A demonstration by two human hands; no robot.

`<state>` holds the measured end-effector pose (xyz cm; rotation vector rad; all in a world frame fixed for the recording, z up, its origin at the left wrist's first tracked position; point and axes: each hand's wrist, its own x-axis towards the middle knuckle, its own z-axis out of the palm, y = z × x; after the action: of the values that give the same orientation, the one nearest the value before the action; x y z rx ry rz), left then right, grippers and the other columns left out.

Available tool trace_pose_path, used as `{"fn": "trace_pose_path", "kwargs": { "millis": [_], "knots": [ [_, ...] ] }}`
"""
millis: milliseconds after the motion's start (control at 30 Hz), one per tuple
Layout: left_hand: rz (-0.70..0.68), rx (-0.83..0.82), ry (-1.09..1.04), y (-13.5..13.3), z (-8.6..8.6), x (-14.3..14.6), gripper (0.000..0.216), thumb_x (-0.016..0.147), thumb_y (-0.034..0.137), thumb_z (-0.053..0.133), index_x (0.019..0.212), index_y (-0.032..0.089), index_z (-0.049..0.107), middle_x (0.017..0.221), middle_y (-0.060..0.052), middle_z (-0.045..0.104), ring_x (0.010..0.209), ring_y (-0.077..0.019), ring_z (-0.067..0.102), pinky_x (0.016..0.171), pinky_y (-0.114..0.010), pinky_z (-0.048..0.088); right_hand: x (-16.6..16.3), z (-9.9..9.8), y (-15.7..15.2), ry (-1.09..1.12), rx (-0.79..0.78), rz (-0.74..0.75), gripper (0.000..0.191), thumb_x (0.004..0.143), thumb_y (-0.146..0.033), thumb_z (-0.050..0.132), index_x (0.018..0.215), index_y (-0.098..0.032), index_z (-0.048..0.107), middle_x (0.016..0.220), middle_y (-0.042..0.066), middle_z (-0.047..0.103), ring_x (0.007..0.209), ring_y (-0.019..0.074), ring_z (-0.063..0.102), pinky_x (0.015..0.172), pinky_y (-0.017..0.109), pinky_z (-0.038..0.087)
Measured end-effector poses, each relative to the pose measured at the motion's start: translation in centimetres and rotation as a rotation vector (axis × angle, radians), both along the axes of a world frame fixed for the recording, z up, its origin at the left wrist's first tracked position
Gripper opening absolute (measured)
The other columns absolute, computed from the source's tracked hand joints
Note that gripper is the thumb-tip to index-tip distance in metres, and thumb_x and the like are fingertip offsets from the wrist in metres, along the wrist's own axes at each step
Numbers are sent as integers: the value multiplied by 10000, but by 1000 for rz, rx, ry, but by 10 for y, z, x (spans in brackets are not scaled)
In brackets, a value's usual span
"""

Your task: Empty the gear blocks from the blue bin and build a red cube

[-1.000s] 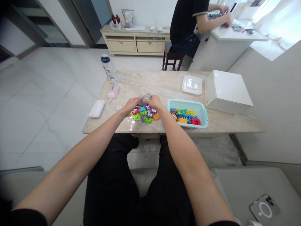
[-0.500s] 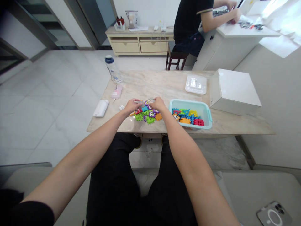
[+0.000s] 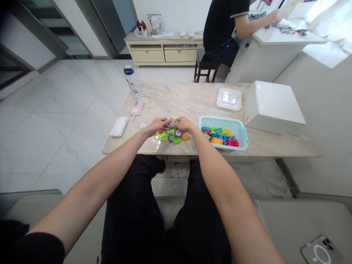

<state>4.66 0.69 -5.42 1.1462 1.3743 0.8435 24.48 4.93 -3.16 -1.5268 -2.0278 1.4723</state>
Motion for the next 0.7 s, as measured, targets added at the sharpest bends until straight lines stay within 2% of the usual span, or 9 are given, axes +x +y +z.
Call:
{"fn": "trace_pose_path", "kwargs": {
  "millis": [100,200,267,333,433,533,633,700],
  "knots": [
    [68,8,54,1,-1,-2,228,971,356,790,880,151,750,836,-59,746,729,-146,670,653,-247,524,1,-3,2,-18,19,-76,74,958,-166,818,1000,-106,806,852,72,790,709,144,699,660,218,561],
    [159,5,90,5,-3,-6,142,983,280,739,939,145,754,853,-59,755,720,-148,681,660,-253,538,1,-8,5,-67,57,-176,126,929,-176,842,1018,-92,815,822,74,786,689,151,701,650,226,556],
    [223,-5,161,6,-5,-10,110,978,251,713,996,148,746,919,-72,778,764,-162,708,692,-261,557,2,-9,7,-67,75,-200,190,963,-192,806,1120,-84,817,901,95,817,740,162,733,679,228,563],
    [268,-32,287,4,-7,-16,104,954,248,720,1006,158,728,962,-84,792,830,-184,732,732,-269,568,3,-8,6,-103,119,-156,262,1008,-205,754,1234,-82,803,1066,135,845,878,194,783,767,242,584],
    [268,-76,405,-2,-9,-24,136,931,271,738,1017,169,708,933,-95,795,858,-213,747,740,-280,565,6,2,3,-307,283,7,334,984,-146,748,1309,-86,795,1331,201,810,1209,275,773,999,276,571],
    [240,-101,395,-7,-9,-29,188,947,296,722,1095,182,696,908,-91,795,808,-216,749,715,-285,561,13,19,-1,-381,432,99,394,1005,-108,676,1384,-94,778,1450,206,761,1364,297,707,1157,308,505],
    [229,-83,433,-9,-5,-30,189,937,287,732,1096,188,706,942,-92,806,841,-220,750,766,-291,563,28,36,-2,-275,563,24,406,1069,-134,560,1418,-92,763,1442,189,768,1344,297,711,1195,363,497],
    [202,-32,534,-9,-3,-29,167,927,263,729,1073,182,730,983,-108,817,901,-241,753,834,-313,565,44,43,-2,-217,641,-62,412,1067,-139,536,1407,-100,767,1410,185,783,1315,307,719,1192,399,507]
  ]
}}
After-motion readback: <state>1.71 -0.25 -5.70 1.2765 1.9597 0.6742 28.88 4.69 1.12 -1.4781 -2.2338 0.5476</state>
